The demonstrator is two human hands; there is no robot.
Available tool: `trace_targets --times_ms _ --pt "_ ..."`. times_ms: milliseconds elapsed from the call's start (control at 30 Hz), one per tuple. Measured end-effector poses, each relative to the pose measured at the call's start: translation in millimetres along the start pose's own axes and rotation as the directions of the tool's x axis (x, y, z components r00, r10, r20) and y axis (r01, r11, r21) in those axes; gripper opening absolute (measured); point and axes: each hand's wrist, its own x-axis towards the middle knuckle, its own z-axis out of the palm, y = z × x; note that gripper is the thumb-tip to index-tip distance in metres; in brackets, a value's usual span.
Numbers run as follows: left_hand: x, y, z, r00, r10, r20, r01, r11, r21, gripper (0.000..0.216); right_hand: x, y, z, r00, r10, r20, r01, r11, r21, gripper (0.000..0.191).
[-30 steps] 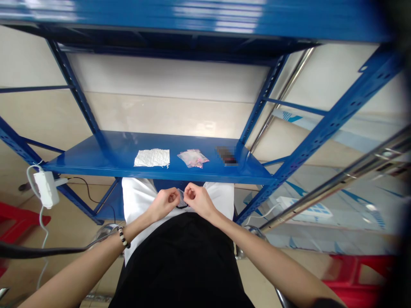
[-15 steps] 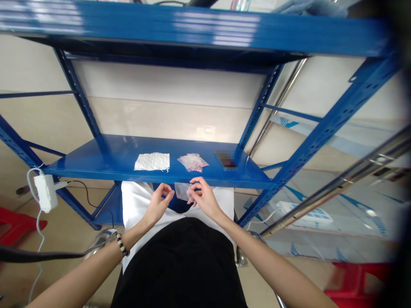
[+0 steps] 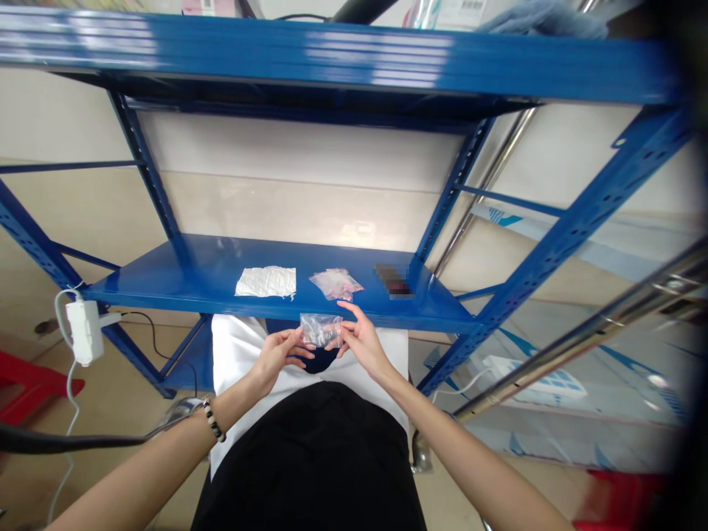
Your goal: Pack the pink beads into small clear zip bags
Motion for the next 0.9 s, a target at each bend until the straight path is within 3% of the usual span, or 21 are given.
trace_targets --times_ms 167,300,433,533,700,900 --pt "4.3 1.3 3.8 0.999 0.032 0.001 -0.032 0.999 -0.018 0.039 5.2 -4.1 -0.8 0.998 0.047 -0.045 -0.044 0.997 0.067 0.094" --pt "11.8 10.5 -10.3 0.992 0.088 -0.095 -0.103 0.982 -0.160 0.032 -3.7 -15.0 3.4 0.992 0.061 -0.108 -0.047 0.991 0.126 0.092" --pt "46.6 53.4 -36.2 0.927 0.216 -0.307 -0.318 0.886 -0.337 0.017 -14.5 -24.2 9.7 0.992 0.039 -0.120 -0.025 0.993 0.117 0.082" --pt "89.3 95.3 -46.3 0.884 0.300 -0.358 -0.422 0.842 -0.337 0.015 -15.0 -22.3 10.1 0.994 0.047 -0.098 -0.037 0.994 0.100 0.078" --pt "146.4 131.9 -48.9 0.894 0.300 -0.333 -0.393 0.882 -0.260 0.022 -6.0 -13.9 3.5 0.990 0.127 -0.063 -0.122 0.990 0.074 0.073" --pt "170.5 117.7 -66.8 0.915 0.244 -0.323 -0.295 0.948 -0.118 0.017 -15.2 -18.6 10.7 0.993 0.104 -0.054 -0.103 0.994 0.026 0.057"
